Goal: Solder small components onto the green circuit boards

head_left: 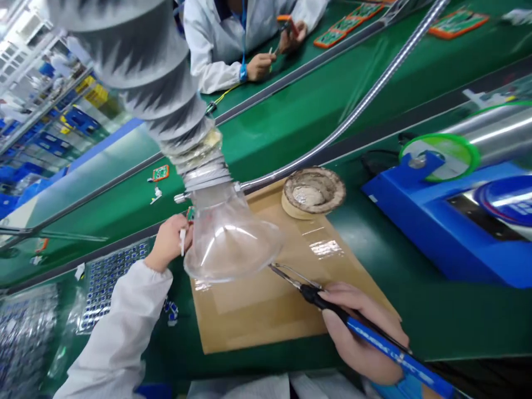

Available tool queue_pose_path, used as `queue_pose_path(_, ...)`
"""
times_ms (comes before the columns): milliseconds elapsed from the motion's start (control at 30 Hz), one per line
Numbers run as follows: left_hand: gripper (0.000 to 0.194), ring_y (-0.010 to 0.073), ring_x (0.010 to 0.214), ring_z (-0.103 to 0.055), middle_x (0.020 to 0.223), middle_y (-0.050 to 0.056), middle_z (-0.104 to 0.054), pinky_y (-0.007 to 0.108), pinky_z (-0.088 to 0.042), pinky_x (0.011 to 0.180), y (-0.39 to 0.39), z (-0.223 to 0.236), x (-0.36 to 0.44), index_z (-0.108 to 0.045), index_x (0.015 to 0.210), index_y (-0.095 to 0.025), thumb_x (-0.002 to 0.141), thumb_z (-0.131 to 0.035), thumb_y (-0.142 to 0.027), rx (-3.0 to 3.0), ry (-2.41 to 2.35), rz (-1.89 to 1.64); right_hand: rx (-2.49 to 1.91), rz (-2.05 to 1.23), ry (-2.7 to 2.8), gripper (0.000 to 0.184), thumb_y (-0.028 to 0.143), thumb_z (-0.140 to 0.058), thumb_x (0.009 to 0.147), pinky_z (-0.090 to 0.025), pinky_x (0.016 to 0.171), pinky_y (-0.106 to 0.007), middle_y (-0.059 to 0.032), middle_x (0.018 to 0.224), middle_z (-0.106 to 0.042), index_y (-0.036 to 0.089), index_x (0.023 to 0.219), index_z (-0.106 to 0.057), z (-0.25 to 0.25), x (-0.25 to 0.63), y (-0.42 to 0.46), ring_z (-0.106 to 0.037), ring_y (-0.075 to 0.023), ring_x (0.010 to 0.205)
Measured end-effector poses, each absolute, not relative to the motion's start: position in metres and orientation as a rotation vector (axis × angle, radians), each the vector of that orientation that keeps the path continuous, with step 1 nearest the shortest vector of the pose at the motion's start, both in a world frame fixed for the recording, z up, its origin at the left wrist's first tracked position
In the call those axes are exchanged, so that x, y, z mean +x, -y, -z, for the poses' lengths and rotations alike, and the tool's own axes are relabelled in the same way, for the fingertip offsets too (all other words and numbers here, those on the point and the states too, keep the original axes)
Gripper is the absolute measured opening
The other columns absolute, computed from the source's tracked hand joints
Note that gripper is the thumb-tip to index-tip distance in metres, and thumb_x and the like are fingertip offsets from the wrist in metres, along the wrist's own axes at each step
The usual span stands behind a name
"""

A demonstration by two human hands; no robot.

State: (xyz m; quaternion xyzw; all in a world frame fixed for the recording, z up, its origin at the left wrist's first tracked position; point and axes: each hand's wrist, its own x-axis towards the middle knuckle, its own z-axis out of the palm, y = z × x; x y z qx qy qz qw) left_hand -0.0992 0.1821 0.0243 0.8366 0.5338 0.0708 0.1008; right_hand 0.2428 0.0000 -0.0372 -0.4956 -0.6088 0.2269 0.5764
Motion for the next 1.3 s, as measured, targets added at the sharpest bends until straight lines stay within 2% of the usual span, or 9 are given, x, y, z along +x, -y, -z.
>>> queue_pose_path(167, 0.018, 0.0194, 0.083, -0.064, 0.082, 0.006, -0.069, 0.031, -0.050, 0.077, -0.098, -0.002, -0.110, -0.064, 0.074, -0.019, 0.090, -0.058, -0.024, 2.561, -1.209, -0.279, -1.287, -0.393, 1.414, 0.010, 0.022, -0.071, 0.085, -0.061, 0.070, -0.031, -0.0027, 0.086, -0.075, 0.025, 0.095, -0.070, 0.047, 0.234, 0.008, -0.074, -0.0213, 0.076)
queue_pose_path(233, 0.013, 0.0215, 0.102, -0.065, 0.106, 0.009, -0.072, 0.034, -0.050, 0.090, -0.080, 0.004, -0.101, -0.070, 0.091, -0.019, 0.091, -0.057, -0.017, 2.625, -1.087, -0.254, -1.376, -0.355, 1.397, 0.009, 0.029, -0.071, 0.087, -0.060, 0.071, -0.032, -0.0039, 0.087, -0.076, 0.025, 0.094, -0.071, 0.047, 0.228, 0.011, -0.074, -0.0225, 0.077)
queue_pose_path(333, 0.039, 0.0247, 0.122, -0.059, 0.137, 0.011, -0.063, 0.041, -0.046, 0.101, -0.066, 0.001, -0.108, -0.070, 0.120, -0.023, 0.091, -0.049, -0.007, 2.697, -1.112, -0.262, -1.437, -0.461, 1.406, 0.020, 0.041, -0.069, 0.090, -0.058, 0.071, -0.034, -0.0051, 0.088, -0.077, 0.024, 0.101, -0.071, 0.046, 0.213, 0.015, -0.075, -0.0234, 0.076)
queue_pose_path(500, 0.027, 0.0207, 0.097, -0.066, 0.104, 0.006, -0.073, 0.038, -0.048, 0.089, -0.035, -0.024, -0.160, -0.073, 0.103, -0.020, 0.095, -0.049, -0.010, 2.445, -1.622, -0.347, -1.292, -0.797, 1.608, 0.032, 0.044, -0.060, 0.098, -0.060, 0.087, -0.037, -0.0050, 0.105, -0.079, 0.027, 0.125, -0.060, 0.048, 0.184, 0.014, -0.076, -0.0248, 0.100)
queue_pose_path(633, 0.012, 0.0201, 0.090, -0.065, 0.090, 0.003, -0.071, 0.036, -0.048, 0.086, 0.000, -0.034, -0.173, -0.071, 0.090, -0.021, 0.093, -0.060, -0.018, 2.297, -1.640, -0.144, -1.246, -0.792, 1.831, 0.037, 0.046, -0.054, 0.100, -0.059, 0.091, -0.040, -0.0073, 0.124, -0.074, 0.028, 0.133, -0.056, 0.057, 0.171, 0.010, -0.071, -0.0270, 0.112)
queue_pose_path(900, 0.008, 0.0258, 0.098, -0.062, 0.099, 0.007, -0.069, 0.043, -0.046, 0.089, 0.003, -0.009, -0.160, -0.072, 0.094, -0.019, 0.089, -0.069, -0.026, 2.157, -2.056, -0.162, -1.270, -0.615, 1.930, 0.037, 0.048, -0.050, 0.101, -0.056, 0.093, -0.043, -0.0083, 0.118, -0.074, 0.026, 0.130, -0.058, 0.066, 0.167, 0.008, -0.070, -0.0279, 0.106)
queue_pose_path(1100, 0.013, 0.0229, 0.093, -0.064, 0.091, 0.004, -0.074, 0.046, -0.046, 0.099, -0.003, -0.010, -0.158, -0.071, 0.074, -0.020, 0.086, -0.067, -0.022, 1.977, -1.932, -0.463, -1.266, -0.558, 1.943, 0.034, 0.042, -0.051, 0.101, -0.055, 0.094, -0.043, -0.0080, 0.112, -0.076, 0.025, 0.130, -0.058, 0.059, 0.171, 0.009, -0.073, -0.0256, 0.096)
queue_pose_path(1200, 0.011, 0.0205, 0.090, -0.069, 0.092, 0.005, -0.077, 0.037, -0.053, 0.088, 0.004, -0.019, -0.135, -0.072, 0.080, -0.019, 0.085, -0.069, -0.028, 1.716, -1.759, -0.720, -1.248, -0.563, 1.891, 0.031, 0.040, -0.055, 0.099, -0.056, 0.092, -0.045, -0.0079, 0.109, -0.077, 0.025, 0.127, -0.060, 0.052, 0.174, 0.011, -0.074, -0.0261, 0.094)
queue_pose_path(1300, 0.016, 0.0173, 0.072, -0.068, 0.077, 0.005, -0.076, 0.030, -0.053, 0.071, 0.009, -0.023, -0.096, -0.072, 0.077, -0.018, 0.083, -0.072, -0.032, 1.514, -1.561, -0.748, -1.229, -0.687, 1.722, 0.029, 0.036, -0.059, 0.098, -0.056, 0.097, -0.045, -0.0080, 0.115, -0.076, 0.026, 0.126, -0.059, 0.039, 0.170, 0.018, -0.072, -0.0268, 0.108)
